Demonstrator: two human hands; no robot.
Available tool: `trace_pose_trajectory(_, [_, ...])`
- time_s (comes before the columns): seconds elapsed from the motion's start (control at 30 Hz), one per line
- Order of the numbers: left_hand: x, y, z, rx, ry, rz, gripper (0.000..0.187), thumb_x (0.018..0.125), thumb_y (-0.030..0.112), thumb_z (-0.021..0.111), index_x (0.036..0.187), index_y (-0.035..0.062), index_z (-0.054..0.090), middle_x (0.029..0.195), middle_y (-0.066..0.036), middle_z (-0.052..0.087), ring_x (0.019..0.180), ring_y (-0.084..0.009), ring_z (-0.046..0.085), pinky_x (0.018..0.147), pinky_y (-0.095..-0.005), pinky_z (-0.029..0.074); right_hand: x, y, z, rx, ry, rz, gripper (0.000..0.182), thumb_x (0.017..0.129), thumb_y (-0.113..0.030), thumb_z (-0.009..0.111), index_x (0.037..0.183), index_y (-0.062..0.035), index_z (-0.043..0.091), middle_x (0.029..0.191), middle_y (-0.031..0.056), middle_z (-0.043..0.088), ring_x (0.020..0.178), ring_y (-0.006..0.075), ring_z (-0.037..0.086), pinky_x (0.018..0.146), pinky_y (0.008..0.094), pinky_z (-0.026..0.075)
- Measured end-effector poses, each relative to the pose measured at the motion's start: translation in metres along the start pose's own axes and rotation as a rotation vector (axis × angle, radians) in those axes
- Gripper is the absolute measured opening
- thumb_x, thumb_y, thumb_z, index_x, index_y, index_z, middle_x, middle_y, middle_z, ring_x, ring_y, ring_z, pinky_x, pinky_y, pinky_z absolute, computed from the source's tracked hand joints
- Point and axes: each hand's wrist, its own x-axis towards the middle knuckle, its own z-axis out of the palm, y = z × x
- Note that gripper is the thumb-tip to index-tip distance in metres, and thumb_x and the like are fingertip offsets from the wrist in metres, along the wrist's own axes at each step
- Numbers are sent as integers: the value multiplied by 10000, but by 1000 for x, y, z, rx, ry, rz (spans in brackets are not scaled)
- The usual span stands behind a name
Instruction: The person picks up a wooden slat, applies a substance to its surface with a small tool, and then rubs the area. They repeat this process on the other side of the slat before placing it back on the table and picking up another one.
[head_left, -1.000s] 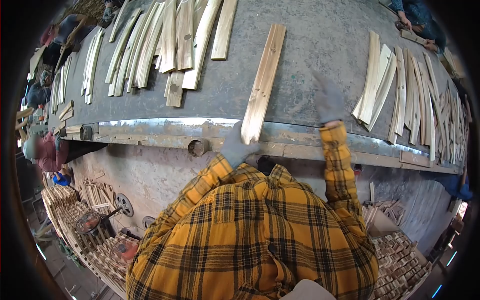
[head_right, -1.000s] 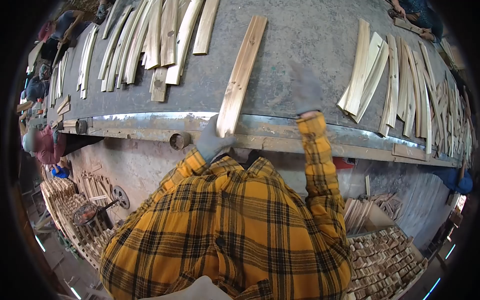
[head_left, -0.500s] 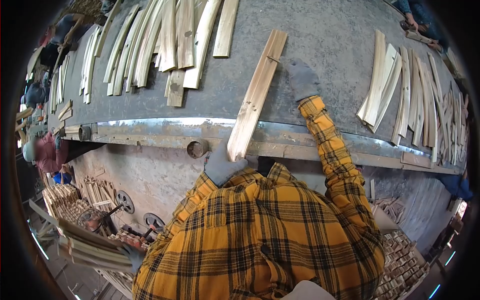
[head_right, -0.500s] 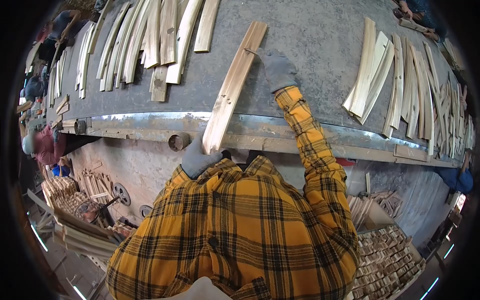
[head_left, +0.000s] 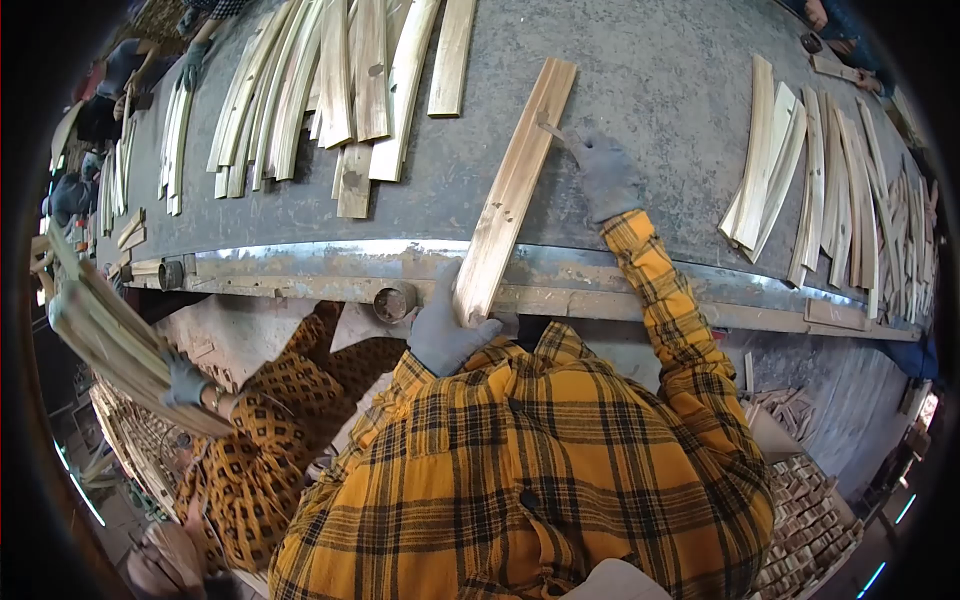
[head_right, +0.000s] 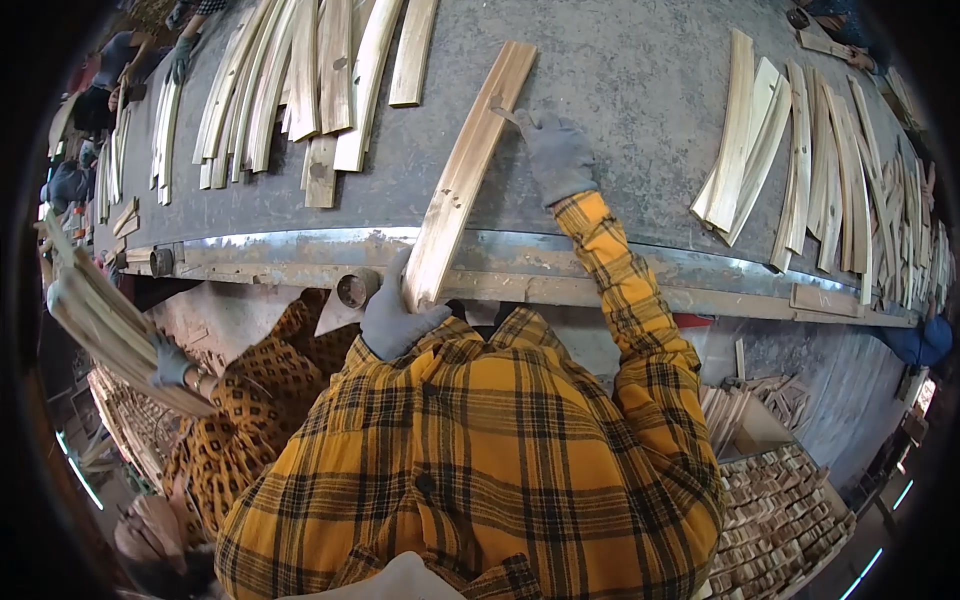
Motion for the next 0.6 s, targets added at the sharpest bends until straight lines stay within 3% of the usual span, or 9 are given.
trace_pose_trajectory(0.1, [1,14,-5,3,-42,-159,871,704,240,782,1389,21,290,1221,-187,535,1112,-249,540,946,-323,425,2,-4,-15,6,-98,93,398,891,-115,482,1239,-303,532,945,67,554,811,229,622,652,347,537])
trace_pose_trajectory(0.2, [-4,17,-4,162,-2,-133,868,708,269,722,1418,115,247,1108,-230,605,1012,-338,616,879,-369,485,16,0,-15,-65,-102,137,409,893,-108,486,1245,-311,535,951,55,575,814,214,627,662,329,536])
trace_pose_trajectory(0.27, [-2,1,-4,93,4,-47,846,719,245,705,1413,82,250,1057,-218,622,946,-329,635,824,-374,508,15,4,-7,-28,-71,79,398,887,-101,504,1219,-311,565,957,49,603,817,187,628,669,306,536])
trace_pose_trajectory(0.3, [0,-10,-3,56,9,-7,835,724,233,696,1410,65,251,1032,-212,630,913,-325,645,797,-377,519,10,7,-15,187,-66,139,354,883,-102,526,1184,-274,596,979,46,619,820,171,628,668,302,531])
trace_pose_trajectory(0.37, [8,-33,-15,-583,-296,-166,769,744,209,664,1385,23,280,1003,-199,630,858,-299,645,732,-377,529,-8,13,-43,620,-61,257,273,874,-104,568,1114,-198,657,1021,42,651,826,140,627,667,294,521])
trace_pose_trajectory(0.43, [11,-38,-21,-1289,-550,-181,621,795,192,596,1317,-36,348,971,-199,615,740,-262,635,601,-340,534,-15,19,-51,876,45,427,248,867,-96,588,1093,-151,673,939,43,670,774,100,618,642,255,502])
trace_pose_trajectory(0.47, [9,-36,-20,-1396,-532,-265,589,812,215,575,1304,-30,362,986,-216,607,726,-270,637,586,-335,537,-15,18,-54,1004,101,510,237,864,-91,598,1083,-128,680,898,43,680,748,79,613,629,235,493])
trace_pose_trajectory(0.53, [7,-11,-21,-1561,-447,-406,524,896,315,496,1280,-24,385,986,-250,596,689,-287,636,537,-340,541,-16,9,-61,1016,-61,631,248,864,-94,594,1098,-103,673,835,31,673,680,61,590,601,211,472])
trace_pose_trajectory(0.6, [8,-21,-21,-1519,-423,-318,545,917,384,475,1284,-10,392,994,-250,597,678,-295,626,561,-336,538,-18,-3,-58,1046,-145,695,258,862,-99,596,1109,-98,670,791,20,666,639,50,571,582,198,458])
